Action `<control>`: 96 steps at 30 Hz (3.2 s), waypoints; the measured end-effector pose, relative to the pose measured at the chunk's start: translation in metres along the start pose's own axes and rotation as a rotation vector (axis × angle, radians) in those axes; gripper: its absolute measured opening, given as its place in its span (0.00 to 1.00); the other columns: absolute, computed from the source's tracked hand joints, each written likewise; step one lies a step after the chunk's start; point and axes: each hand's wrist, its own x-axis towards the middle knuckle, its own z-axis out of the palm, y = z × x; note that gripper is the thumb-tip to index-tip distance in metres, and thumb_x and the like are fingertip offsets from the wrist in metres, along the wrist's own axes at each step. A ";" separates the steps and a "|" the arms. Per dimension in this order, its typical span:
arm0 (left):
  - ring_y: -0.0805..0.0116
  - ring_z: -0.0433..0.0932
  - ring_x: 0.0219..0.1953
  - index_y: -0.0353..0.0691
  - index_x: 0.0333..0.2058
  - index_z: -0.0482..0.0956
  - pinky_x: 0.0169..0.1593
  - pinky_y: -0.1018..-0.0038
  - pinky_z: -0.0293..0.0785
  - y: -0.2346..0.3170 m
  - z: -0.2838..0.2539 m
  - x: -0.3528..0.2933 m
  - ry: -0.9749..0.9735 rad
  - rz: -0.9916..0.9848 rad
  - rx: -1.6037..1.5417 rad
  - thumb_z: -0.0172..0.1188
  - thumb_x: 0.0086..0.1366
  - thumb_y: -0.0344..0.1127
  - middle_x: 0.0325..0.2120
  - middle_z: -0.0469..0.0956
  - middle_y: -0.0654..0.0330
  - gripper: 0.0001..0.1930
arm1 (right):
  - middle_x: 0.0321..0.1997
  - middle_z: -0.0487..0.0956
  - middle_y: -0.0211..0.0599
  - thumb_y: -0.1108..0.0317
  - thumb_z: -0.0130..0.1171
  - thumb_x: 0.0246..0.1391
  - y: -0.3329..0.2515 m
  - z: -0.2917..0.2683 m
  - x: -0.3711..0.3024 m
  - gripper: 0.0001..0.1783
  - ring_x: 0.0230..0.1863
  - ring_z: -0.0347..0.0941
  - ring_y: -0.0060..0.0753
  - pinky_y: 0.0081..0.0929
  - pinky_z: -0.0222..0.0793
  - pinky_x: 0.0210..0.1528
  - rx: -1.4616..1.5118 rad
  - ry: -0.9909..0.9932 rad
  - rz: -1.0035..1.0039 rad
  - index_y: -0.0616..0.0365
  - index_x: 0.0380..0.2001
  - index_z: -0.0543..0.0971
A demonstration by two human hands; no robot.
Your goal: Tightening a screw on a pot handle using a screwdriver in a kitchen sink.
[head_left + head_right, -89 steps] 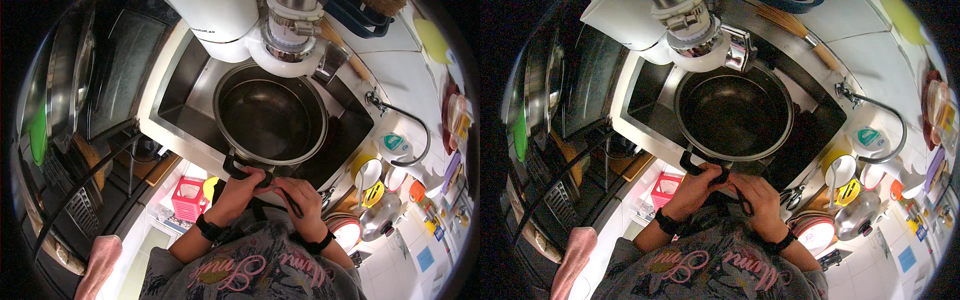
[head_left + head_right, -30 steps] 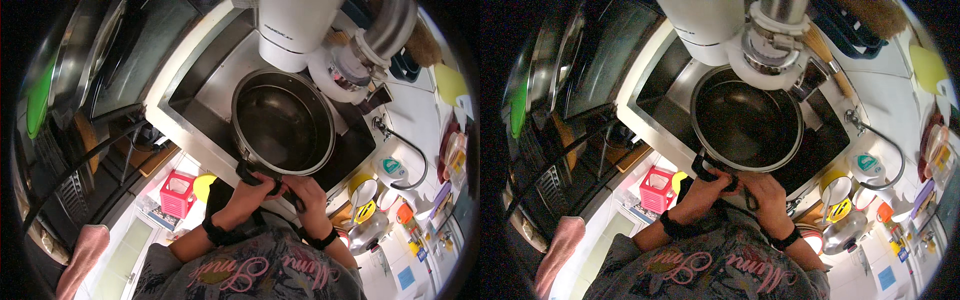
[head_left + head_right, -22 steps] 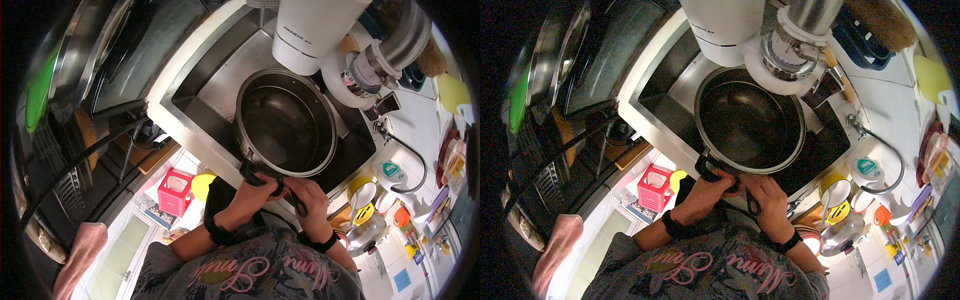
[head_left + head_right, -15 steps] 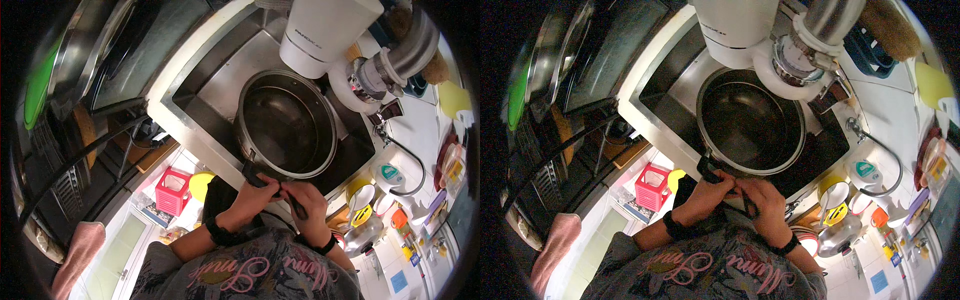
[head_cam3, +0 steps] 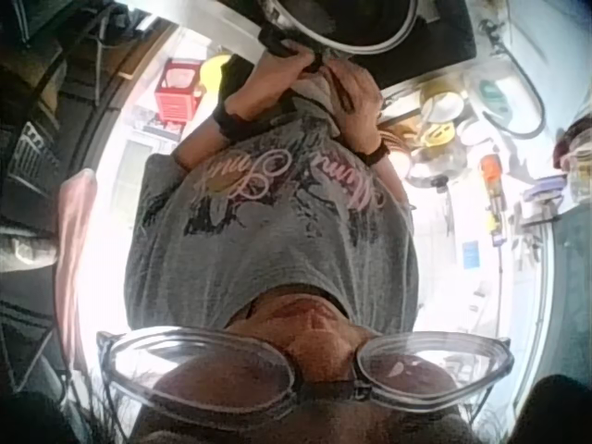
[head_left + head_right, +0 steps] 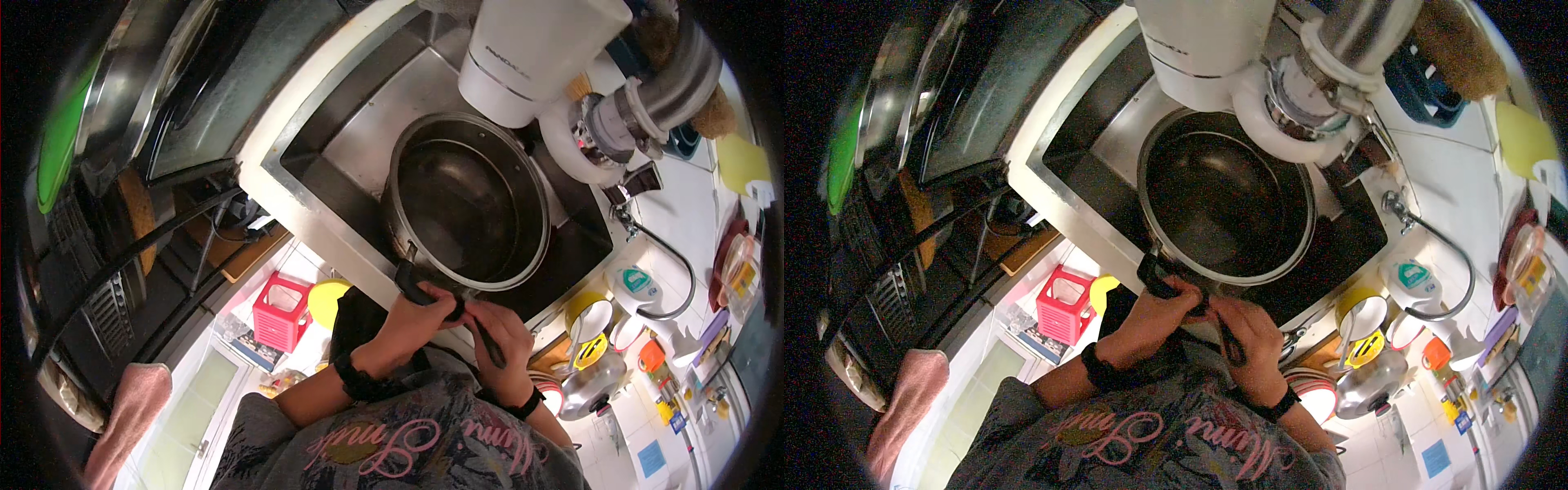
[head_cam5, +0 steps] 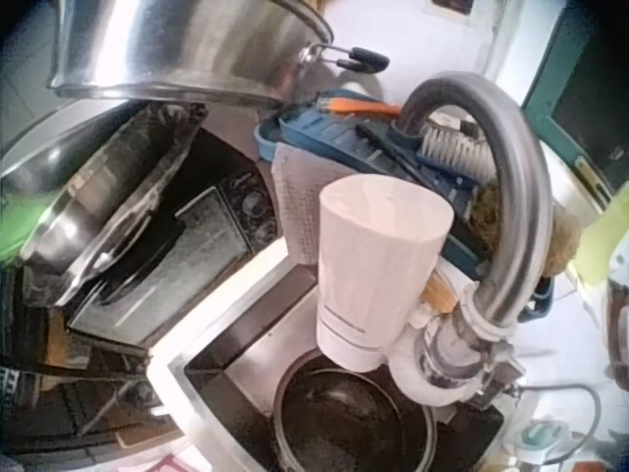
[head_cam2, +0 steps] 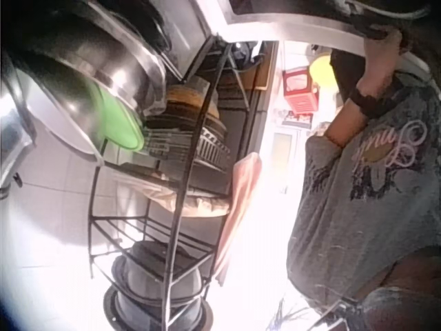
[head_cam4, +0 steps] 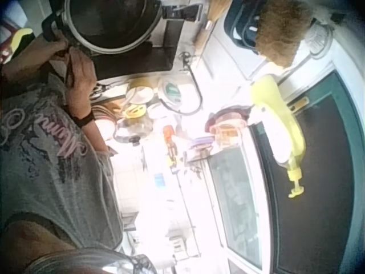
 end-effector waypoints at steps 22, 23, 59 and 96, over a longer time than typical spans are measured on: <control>0.69 0.79 0.36 0.33 0.29 0.71 0.41 0.74 0.80 0.006 0.005 -0.004 0.033 -0.025 0.053 0.53 0.61 0.26 0.34 0.77 0.56 0.03 | 0.36 0.81 0.43 0.76 0.62 0.46 0.012 -0.009 0.011 0.16 0.37 0.78 0.41 0.31 0.73 0.40 0.068 0.041 0.111 0.61 0.41 0.78; 0.69 0.79 0.36 0.33 0.29 0.71 0.41 0.74 0.80 0.004 0.004 -0.002 0.034 -0.025 0.054 0.53 0.61 0.26 0.34 0.77 0.56 0.03 | 0.34 0.81 0.43 0.74 0.63 0.47 0.013 -0.010 0.014 0.14 0.34 0.78 0.39 0.30 0.73 0.37 0.089 0.015 0.139 0.62 0.40 0.77; 0.64 0.77 0.41 0.30 0.44 0.72 0.44 0.70 0.78 0.008 0.009 -0.014 0.157 -0.060 -0.028 0.48 0.69 0.44 0.40 0.74 0.53 0.19 | 0.40 0.78 0.42 0.78 0.63 0.39 -0.019 -0.011 -0.014 0.19 0.38 0.76 0.41 0.31 0.73 0.37 -0.048 0.053 -0.061 0.61 0.40 0.77; 0.65 0.76 0.42 0.29 0.42 0.71 0.42 0.71 0.79 0.004 0.007 -0.010 0.169 -0.036 0.017 0.48 0.69 0.40 0.41 0.74 0.52 0.17 | 0.44 0.78 0.41 0.74 0.54 0.40 -0.015 -0.012 -0.003 0.23 0.43 0.76 0.44 0.35 0.73 0.44 -0.016 -0.038 -0.105 0.59 0.44 0.76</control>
